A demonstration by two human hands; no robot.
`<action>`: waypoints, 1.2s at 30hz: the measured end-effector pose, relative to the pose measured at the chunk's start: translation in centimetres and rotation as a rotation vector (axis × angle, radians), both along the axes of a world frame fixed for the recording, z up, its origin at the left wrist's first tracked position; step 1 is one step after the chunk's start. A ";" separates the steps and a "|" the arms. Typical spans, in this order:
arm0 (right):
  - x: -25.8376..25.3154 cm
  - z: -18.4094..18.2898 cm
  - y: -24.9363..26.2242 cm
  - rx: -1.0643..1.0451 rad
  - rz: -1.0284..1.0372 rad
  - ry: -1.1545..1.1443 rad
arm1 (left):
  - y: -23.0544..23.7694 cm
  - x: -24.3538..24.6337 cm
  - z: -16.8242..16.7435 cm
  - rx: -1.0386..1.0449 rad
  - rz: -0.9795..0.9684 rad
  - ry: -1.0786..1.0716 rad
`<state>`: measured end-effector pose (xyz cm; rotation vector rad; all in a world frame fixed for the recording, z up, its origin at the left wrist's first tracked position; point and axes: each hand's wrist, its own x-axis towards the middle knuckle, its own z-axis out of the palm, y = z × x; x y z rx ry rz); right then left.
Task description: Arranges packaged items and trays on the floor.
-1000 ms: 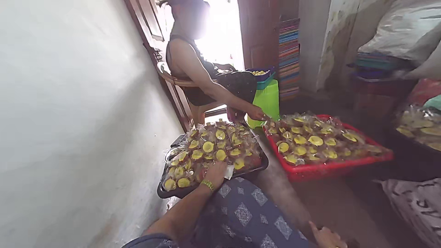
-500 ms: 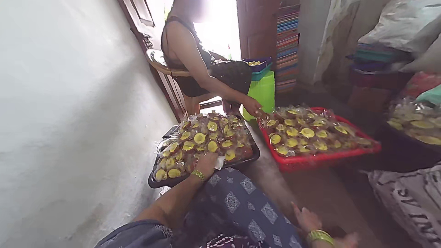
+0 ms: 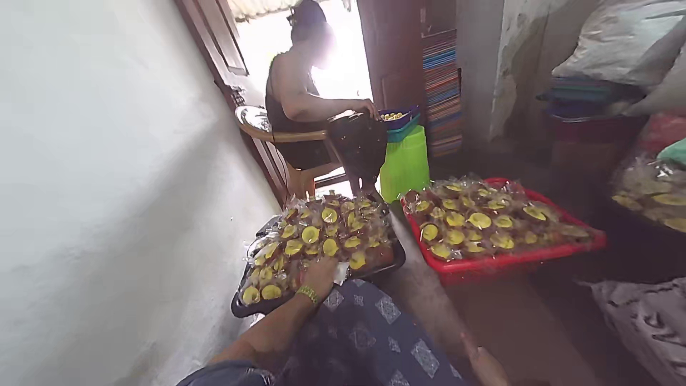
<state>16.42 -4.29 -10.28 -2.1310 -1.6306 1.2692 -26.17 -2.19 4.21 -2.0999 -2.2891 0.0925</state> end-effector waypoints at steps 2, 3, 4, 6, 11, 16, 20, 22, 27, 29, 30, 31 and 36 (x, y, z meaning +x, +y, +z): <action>-1.0 0.0 -0.3 0.077 -0.081 0.289 | 0.3 -0.1 -0.4 0.008 0.004 -0.002; -1.2 0.3 -0.3 0.075 -0.110 0.378 | 0.3 -0.1 -0.5 0.000 0.009 -0.007; -1.0 0.6 -0.3 0.060 -0.129 0.414 | 0.3 0.0 -0.6 -0.013 0.019 -0.017; 0.1 1.0 -0.2 0.062 -0.137 0.292 | 0.1 0.3 -0.2 -0.025 0.049 -0.027; 3.7 1.0 -0.2 0.045 -0.334 -0.248 | -0.1 0.9 0.3 -0.032 0.092 -0.018; 2.3 1.0 0.4 -0.046 -0.218 -0.123 | 0.0 0.4 0.0 -0.012 0.053 0.006; 1.1 2.3 -0.2 -0.039 -0.111 -0.047 | 0.1 0.6 0.3 -0.008 0.053 -0.013; 1.2 2.4 -0.6 -0.016 -0.146 -0.025 | 0.1 0.6 0.2 0.004 0.052 -0.009; 1.8 2.5 -2.0 -0.013 -0.184 -0.056 | 0.2 0.8 0.3 0.011 0.072 -0.035; 1.9 2.6 -2.6 0.000 -0.195 -0.042 | 0.2 0.9 0.4 0.016 0.078 -0.046; 1.9 2.7 -2.8 -0.001 -0.191 -0.042 | 0.2 0.8 0.3 0.020 0.071 -0.054; 2.0 2.8 -2.9 0.002 -0.190 -0.045 | 0.2 0.6 0.2 0.030 0.058 -0.059; 2.0 5.6 -4.6 0.167 -0.333 0.273 | 0.3 0.6 -0.1 0.053 0.040 -0.079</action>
